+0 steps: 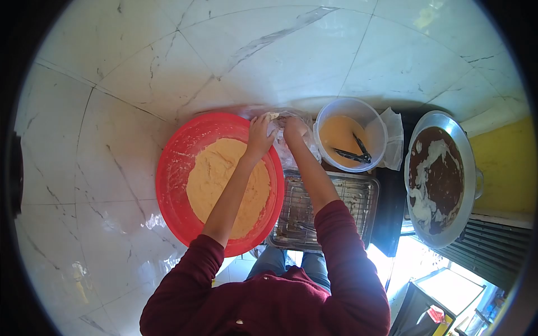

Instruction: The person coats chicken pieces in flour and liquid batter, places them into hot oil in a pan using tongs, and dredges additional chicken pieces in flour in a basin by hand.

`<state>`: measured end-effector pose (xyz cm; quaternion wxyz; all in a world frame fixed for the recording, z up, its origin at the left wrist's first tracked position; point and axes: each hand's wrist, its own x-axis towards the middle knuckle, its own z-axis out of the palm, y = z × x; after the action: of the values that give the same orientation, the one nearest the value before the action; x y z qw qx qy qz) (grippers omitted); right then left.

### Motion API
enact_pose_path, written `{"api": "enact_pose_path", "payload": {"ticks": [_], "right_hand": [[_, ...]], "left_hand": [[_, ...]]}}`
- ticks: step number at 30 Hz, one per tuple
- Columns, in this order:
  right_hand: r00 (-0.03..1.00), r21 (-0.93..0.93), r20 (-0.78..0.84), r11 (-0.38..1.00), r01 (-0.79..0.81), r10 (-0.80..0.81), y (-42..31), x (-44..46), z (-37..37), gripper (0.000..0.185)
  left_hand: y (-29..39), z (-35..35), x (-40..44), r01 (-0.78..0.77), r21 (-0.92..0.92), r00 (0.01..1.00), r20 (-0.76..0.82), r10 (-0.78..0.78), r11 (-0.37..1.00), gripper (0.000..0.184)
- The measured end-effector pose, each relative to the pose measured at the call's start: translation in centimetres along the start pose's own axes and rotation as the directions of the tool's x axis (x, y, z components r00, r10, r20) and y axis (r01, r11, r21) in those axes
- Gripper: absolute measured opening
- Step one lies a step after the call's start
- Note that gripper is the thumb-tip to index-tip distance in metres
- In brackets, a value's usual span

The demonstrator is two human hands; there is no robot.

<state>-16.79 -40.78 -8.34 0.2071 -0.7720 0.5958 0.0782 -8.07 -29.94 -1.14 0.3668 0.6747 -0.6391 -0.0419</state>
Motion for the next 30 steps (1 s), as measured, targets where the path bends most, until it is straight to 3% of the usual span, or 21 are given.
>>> {"api": "enact_pose_path", "payload": {"ticks": [3, 5, 9, 11, 15, 18, 20, 21, 23, 29, 30], "right_hand": [[0.996, 0.050, -0.069, 0.998, -0.045, 0.048, -0.6, 0.9, 0.5, 0.021], [0.998, -0.031, -0.042, 0.998, -0.058, 0.057, -1.0, -0.1, -1.0, 0.020], [0.993, 0.053, 0.018, 0.992, -0.117, 0.116, -1.2, -1.3, -3.2, 0.021], [0.998, 0.001, -0.045, 0.999, 0.033, -0.033, -0.8, -1.2, -2.8, 0.024], [0.999, 0.039, 0.005, 0.998, 0.041, -0.042, -0.7, -2.2, -3.0, 0.032], [0.990, 0.097, -0.133, 0.994, 0.054, -0.041, -0.2, -5.0, -4.3, 0.038], [0.999, 0.356, 0.036, 0.933, -0.048, 0.037, 0.9, -6.7, -4.4, 0.041], [0.999, 0.354, 0.036, 0.934, -0.049, 0.039, 1.0, -8.6, -4.8, 0.041], [0.955, 0.460, -0.245, 0.887, -0.037, 0.167, 1.1, -13.2, -5.2, 0.042], [0.969, 0.551, -0.113, 0.826, -0.122, 0.219, 4.9, -17.7, -1.7, 0.043], [0.970, 0.550, -0.112, 0.826, -0.122, 0.218, 5.4, -17.8, -1.6, 0.043]], "left_hand": [[-0.2, 0.2, 0.0, 0.002, 0.002, 1.000, -0.010, -0.002, 1.000, 0.043], [-0.3, 0.2, 0.0, 0.004, 0.005, 1.000, -0.004, -0.004, 1.000, 0.043], [-0.3, 0.3, -0.1, -0.010, 0.002, 1.000, -0.008, 0.010, 1.000, 0.042], [-0.6, 0.3, 0.0, -0.016, -0.003, 1.000, -0.021, 0.016, 1.000, 0.042], [0.3, -0.1, 0.1, -0.013, -0.040, 1.000, -0.009, 0.013, 0.999, 0.043], [-0.2, 0.1, 0.2, -0.034, -0.023, 0.999, -0.023, 0.033, 0.999, 0.044], [-0.6, 0.5, 0.1, -0.042, 0.004, 0.999, -0.029, 0.042, 0.999, 0.045], [-0.6, 0.5, 0.1, -0.035, 0.017, 0.999, -0.022, 0.036, 0.999, 0.044], [-0.5, 0.4, 0.0, -0.026, 0.027, 1.000, -0.013, 0.026, 0.999, 0.043], [1.0, -0.6, 0.1, -0.054, 0.108, 0.999, 0.015, 0.052, 0.993, 0.036], [1.4, -0.5, 0.2, -0.015, 0.205, 0.995, 0.103, -0.006, 0.979, 0.035]]}}
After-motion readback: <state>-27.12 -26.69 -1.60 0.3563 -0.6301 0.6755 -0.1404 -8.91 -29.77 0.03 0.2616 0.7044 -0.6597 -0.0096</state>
